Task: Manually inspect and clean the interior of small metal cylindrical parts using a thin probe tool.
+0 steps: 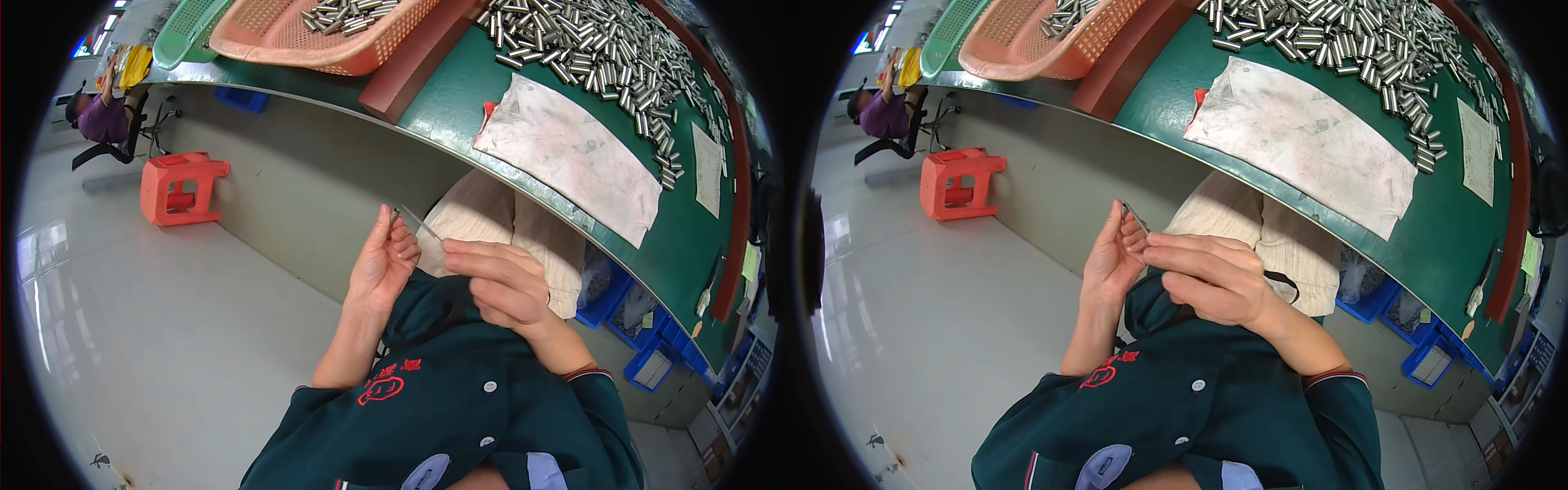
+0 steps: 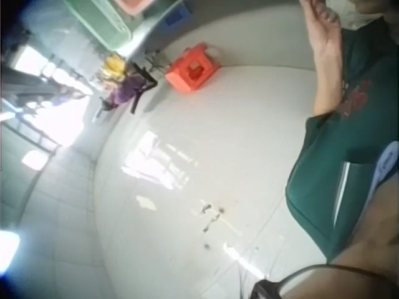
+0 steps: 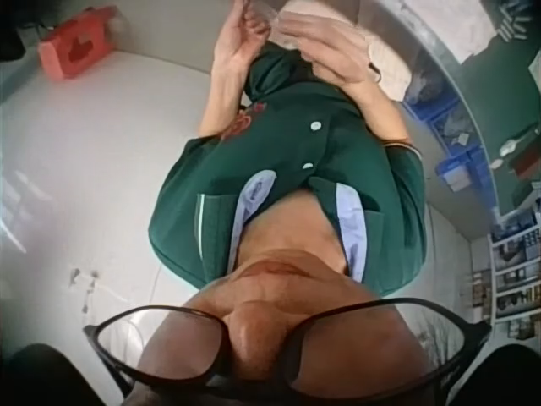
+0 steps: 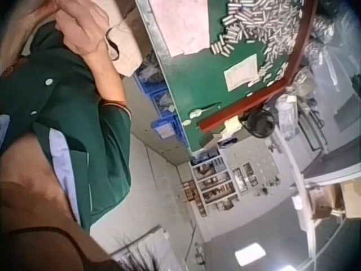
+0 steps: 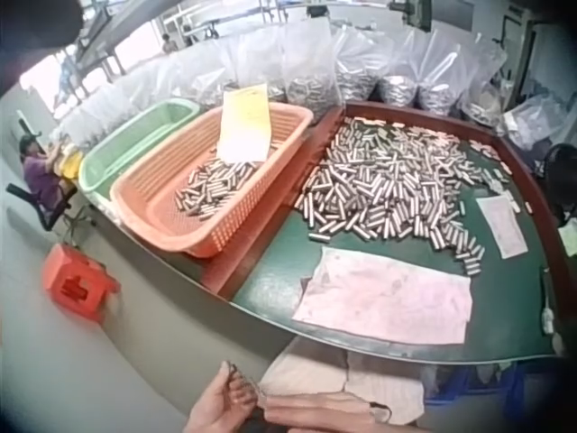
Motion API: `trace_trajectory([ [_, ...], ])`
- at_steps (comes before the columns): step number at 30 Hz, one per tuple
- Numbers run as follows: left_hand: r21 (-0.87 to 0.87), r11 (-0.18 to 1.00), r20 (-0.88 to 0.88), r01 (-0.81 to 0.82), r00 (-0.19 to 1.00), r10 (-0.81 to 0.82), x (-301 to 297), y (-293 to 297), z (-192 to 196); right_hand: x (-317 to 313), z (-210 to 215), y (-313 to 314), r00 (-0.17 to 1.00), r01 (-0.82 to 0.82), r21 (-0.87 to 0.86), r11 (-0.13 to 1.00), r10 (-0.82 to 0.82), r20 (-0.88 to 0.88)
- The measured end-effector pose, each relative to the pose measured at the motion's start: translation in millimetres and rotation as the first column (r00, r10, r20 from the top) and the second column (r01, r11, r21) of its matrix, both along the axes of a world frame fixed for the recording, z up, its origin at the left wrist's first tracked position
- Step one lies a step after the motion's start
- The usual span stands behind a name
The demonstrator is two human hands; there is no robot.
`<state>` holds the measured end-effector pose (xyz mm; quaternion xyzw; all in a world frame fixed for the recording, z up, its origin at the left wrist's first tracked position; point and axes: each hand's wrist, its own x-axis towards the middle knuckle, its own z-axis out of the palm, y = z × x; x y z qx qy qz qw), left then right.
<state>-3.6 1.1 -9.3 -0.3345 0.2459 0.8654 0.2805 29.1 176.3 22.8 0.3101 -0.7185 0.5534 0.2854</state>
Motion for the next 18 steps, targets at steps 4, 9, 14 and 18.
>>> trace_trajectory([
  [4, 0.076, 0.995, 0.098, -0.069, 0.993, 0.062, 1.5, 0.6, 0.9, -2.7, 3.4, 1.4, 0.994, 0.112, -0.142, 0.983, -0.112, 0.014],
  [9, 0.061, 0.996, 0.101, -0.058, 0.994, 0.052, 1.2, 5.9, 5.1, -0.9, -6.9, -4.3, 0.992, 0.108, -0.202, 0.973, -0.093, 0.081],
  [14, 0.041, 0.998, 0.078, -0.057, 0.996, 0.053, 2.1, 5.1, 4.6, -2.6, -10.5, -6.0, 0.991, 0.058, -0.132, 0.990, -0.041, 0.130],
  [18, -0.057, 0.998, -0.025, -0.013, 1.000, 0.012, 1.3, 8.5, 6.9, -2.0, -12.4, -7.0, 0.992, 0.098, -0.250, 0.963, -0.075, 0.100],
])
